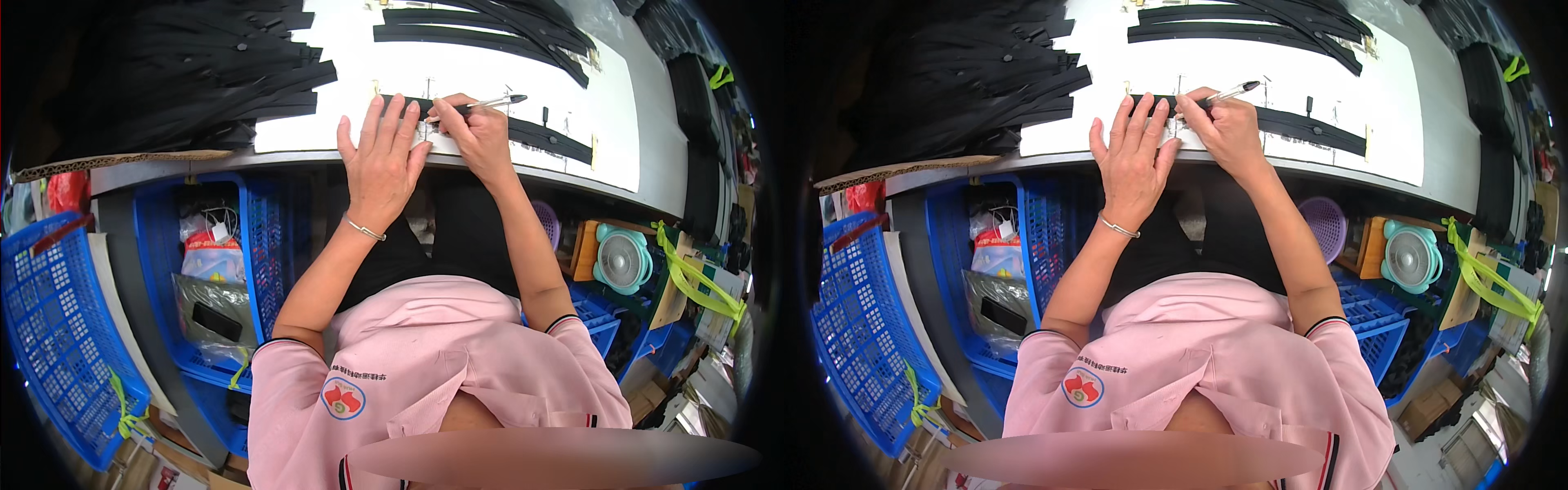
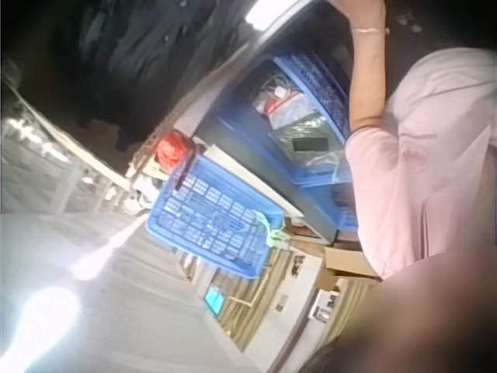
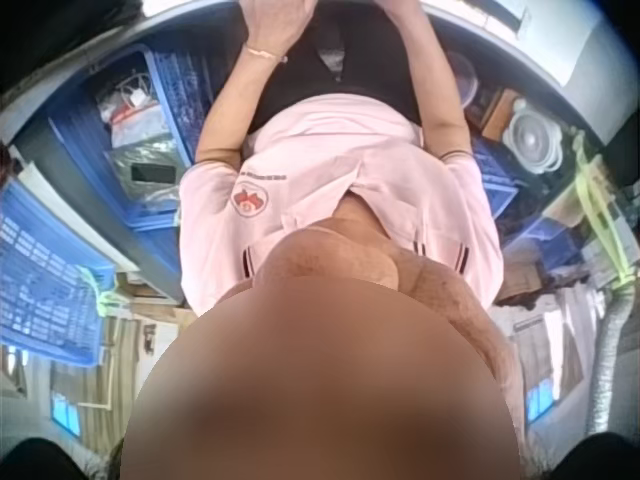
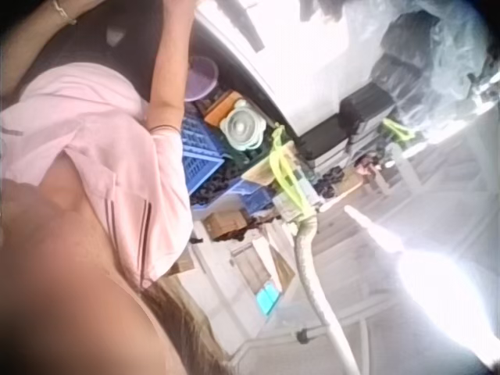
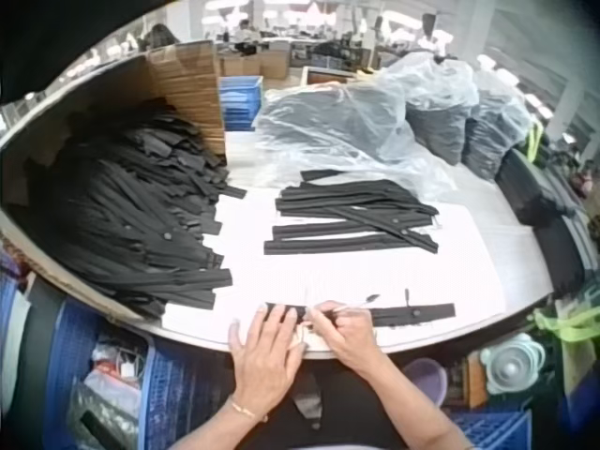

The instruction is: Inspecting and marking zipper segments using a pen on a workbench.

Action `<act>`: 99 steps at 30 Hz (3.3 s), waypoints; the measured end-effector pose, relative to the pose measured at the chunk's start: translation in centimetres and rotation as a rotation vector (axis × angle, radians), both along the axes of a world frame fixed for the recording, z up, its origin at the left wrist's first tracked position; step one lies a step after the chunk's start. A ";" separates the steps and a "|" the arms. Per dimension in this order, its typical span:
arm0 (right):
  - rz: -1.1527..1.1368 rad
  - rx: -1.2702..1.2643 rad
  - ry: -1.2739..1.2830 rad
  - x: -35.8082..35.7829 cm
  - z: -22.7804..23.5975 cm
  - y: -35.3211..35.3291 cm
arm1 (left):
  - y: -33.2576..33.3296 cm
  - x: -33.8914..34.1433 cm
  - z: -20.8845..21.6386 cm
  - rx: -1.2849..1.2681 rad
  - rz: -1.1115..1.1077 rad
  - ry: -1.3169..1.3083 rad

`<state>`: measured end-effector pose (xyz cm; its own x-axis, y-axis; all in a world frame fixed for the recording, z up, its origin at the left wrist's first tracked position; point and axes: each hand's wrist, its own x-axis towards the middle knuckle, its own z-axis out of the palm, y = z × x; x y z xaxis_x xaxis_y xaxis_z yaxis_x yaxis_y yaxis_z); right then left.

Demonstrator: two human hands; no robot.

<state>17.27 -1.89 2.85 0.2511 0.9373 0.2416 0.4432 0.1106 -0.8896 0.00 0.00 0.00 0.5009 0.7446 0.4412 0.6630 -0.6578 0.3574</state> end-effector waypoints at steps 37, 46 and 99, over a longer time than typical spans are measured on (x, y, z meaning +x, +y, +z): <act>-0.395 0.175 -0.183 6.9 -1.3 -4.2 | -0.2 9.7 1.9 -0.112 -0.231 -0.348; -0.289 0.112 -0.049 7.3 -0.2 -5.1 | -0.1 10.3 1.4 -0.095 -0.201 -0.354; -0.389 0.024 0.009 16.9 -0.9 -11.2 | -3.1 19.6 1.6 -0.090 -0.420 -0.315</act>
